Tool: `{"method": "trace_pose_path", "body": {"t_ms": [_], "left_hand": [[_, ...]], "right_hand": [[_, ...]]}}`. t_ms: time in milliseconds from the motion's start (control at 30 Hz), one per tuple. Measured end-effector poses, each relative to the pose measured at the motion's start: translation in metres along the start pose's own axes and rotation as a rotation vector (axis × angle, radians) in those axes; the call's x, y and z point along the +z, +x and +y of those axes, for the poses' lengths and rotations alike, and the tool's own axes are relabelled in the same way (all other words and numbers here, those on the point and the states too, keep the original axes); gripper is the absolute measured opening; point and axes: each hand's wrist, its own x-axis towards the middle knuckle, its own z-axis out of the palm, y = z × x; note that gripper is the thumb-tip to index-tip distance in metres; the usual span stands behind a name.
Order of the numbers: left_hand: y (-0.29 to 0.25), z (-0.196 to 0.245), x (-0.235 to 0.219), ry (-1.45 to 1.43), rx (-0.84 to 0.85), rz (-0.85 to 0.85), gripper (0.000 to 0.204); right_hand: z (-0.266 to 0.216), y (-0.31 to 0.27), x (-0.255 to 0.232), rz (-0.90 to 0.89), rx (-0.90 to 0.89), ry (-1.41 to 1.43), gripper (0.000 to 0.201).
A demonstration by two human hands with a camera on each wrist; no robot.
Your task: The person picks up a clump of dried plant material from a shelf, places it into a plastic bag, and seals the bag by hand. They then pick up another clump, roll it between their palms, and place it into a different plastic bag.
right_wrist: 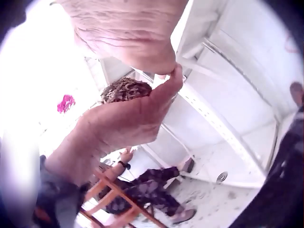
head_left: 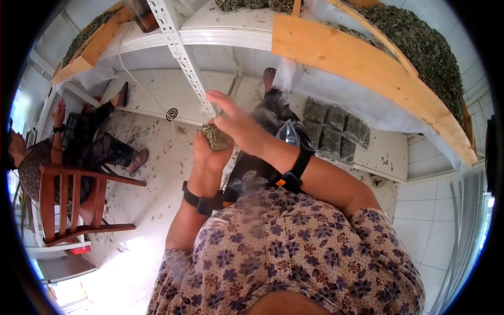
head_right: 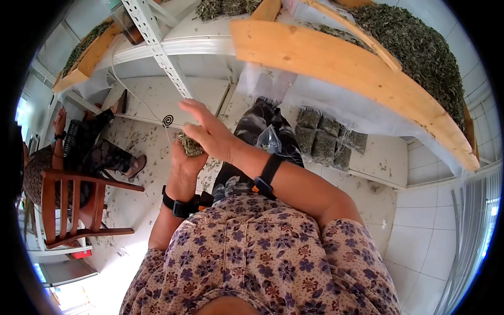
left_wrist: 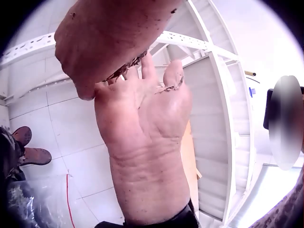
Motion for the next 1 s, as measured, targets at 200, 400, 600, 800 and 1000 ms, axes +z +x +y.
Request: {"method": "trace_pose_path", "body": {"t_ms": [200,400,600,800,1000], "left_hand": [[-0.006,-0.008,0.0,0.23,0.08,0.026,0.041],[0.011,-0.01,-0.016,0.288,0.098,0.137,0.043],[-0.01,-0.016,0.044,0.19,-0.095,0.02,0.049],[0.015,-0.034,0.027,0.677,0.002,-0.079,0.056],[0.041,-0.062,0.024,1.475,0.034,-0.452,0.034]], "right_hand": [[-0.003,-0.027,0.002,-0.185,-0.296,-0.559,0.036],[0.012,-0.044,-0.003,-0.053,-0.287,-0.373,0.026],[-0.009,-0.031,-0.023,0.06,-0.014,-0.244,0.024],[-0.015,-0.042,-0.091,0.265,0.193,0.294,0.028],[-0.023,-0.087,-0.109,0.437,0.492,0.695,0.027]]}}
